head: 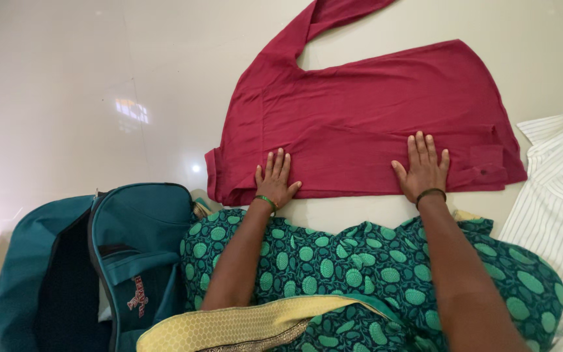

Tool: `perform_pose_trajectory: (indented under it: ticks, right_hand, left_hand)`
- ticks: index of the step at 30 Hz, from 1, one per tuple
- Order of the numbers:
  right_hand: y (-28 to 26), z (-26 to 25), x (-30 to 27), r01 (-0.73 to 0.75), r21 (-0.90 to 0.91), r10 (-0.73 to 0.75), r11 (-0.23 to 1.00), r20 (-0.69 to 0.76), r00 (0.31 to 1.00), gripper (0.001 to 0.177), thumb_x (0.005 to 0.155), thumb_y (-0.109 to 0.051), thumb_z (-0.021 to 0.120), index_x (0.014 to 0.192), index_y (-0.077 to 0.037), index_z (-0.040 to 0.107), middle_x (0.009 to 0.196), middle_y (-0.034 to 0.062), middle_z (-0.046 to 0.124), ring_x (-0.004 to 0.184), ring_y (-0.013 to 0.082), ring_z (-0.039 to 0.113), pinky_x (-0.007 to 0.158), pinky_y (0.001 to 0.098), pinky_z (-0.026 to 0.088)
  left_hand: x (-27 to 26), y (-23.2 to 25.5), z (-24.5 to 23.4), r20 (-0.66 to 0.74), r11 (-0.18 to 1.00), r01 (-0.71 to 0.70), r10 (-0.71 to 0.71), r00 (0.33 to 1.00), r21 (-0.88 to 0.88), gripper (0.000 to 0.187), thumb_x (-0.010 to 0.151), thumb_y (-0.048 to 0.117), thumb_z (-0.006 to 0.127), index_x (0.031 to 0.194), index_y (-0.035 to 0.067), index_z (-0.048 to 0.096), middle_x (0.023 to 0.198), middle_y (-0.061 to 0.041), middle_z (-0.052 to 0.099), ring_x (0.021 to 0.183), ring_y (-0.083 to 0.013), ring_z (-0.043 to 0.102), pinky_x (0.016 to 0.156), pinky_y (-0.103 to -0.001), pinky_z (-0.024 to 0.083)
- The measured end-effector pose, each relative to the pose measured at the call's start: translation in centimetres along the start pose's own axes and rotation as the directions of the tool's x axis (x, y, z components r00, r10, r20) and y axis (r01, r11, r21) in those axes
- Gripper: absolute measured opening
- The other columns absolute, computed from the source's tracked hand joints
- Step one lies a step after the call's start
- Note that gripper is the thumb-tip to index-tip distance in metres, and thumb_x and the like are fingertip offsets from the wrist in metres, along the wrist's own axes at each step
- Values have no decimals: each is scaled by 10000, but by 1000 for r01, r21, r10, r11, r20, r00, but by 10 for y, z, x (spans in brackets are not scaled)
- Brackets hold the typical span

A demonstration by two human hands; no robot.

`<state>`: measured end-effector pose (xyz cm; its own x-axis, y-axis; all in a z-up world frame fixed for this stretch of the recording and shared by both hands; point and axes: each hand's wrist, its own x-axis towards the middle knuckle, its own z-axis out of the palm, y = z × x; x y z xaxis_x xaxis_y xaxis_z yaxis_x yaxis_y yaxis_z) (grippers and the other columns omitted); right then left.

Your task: The person folds a red long-sleeved shirt by hand on the floor, smoothing the fabric and aligning the sleeves before completing the fold.

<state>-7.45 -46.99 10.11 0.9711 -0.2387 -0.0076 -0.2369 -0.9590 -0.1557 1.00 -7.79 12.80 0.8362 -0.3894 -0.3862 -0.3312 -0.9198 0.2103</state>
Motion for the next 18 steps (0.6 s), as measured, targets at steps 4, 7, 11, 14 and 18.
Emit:
perform_pose_trajectory:
  ticks: [4, 7, 11, 14, 18]
  right_hand:
    - [0, 0, -1, 22, 25, -21, 999, -38, 999, 803, 1000, -624, 351, 1636, -142, 252, 1726, 54, 178, 1594, 223, 100, 1242, 605, 43]
    - [2, 1, 0, 34, 26, -33, 999, -42, 999, 806, 1008, -622, 350, 1639, -130, 260, 1728, 68, 192, 1596, 238, 113, 1238, 619, 57]
    - [1, 0, -3, 42, 37, -39, 998, -80, 996, 806, 1004, -620, 347, 1638, -129, 270, 1739, 69, 202, 1609, 233, 123, 1241, 631, 75]
    - [0, -1, -6, 52, 51, -47, 997, -79, 996, 811, 1015, -622, 325, 1651, -120, 275, 1742, 79, 209, 1616, 245, 125, 1244, 641, 78]
    - [1, -2, -5, 58, 61, -54, 996, -60, 997, 814, 1017, -643, 305, 1636, -115, 269, 1725, 85, 198, 1596, 249, 118, 1230, 636, 72]
  left_hand:
    - [-2, 41, 1, -367, 990, -98, 56, 929, -97, 829, 1022, 573, 449, 1658, 119, 173, 1745, -107, 125, 1614, -309, 52, 1246, -596, 48]
    - [13, 95, 12, -314, 941, -274, 204, 927, -200, 786, 1004, 559, 460, 1652, 162, 259, 1748, -62, 212, 1657, -244, 125, 1313, -527, 120]
    - [37, 157, 21, -302, 910, -414, 388, 871, -24, 720, 1072, 552, 339, 1652, 157, 181, 1738, -67, 133, 1603, -256, 88, 1270, -513, 96]
    - [49, 151, 15, -124, 926, -335, 358, 925, 171, 706, 1051, 568, 273, 1658, 228, 156, 1750, 13, 122, 1606, -197, 89, 1288, -476, 88]
    - [48, 93, 6, -196, 953, -269, 293, 936, 143, 671, 1063, 561, 279, 1642, 244, 155, 1723, 19, 119, 1589, -203, 88, 1272, -476, 81]
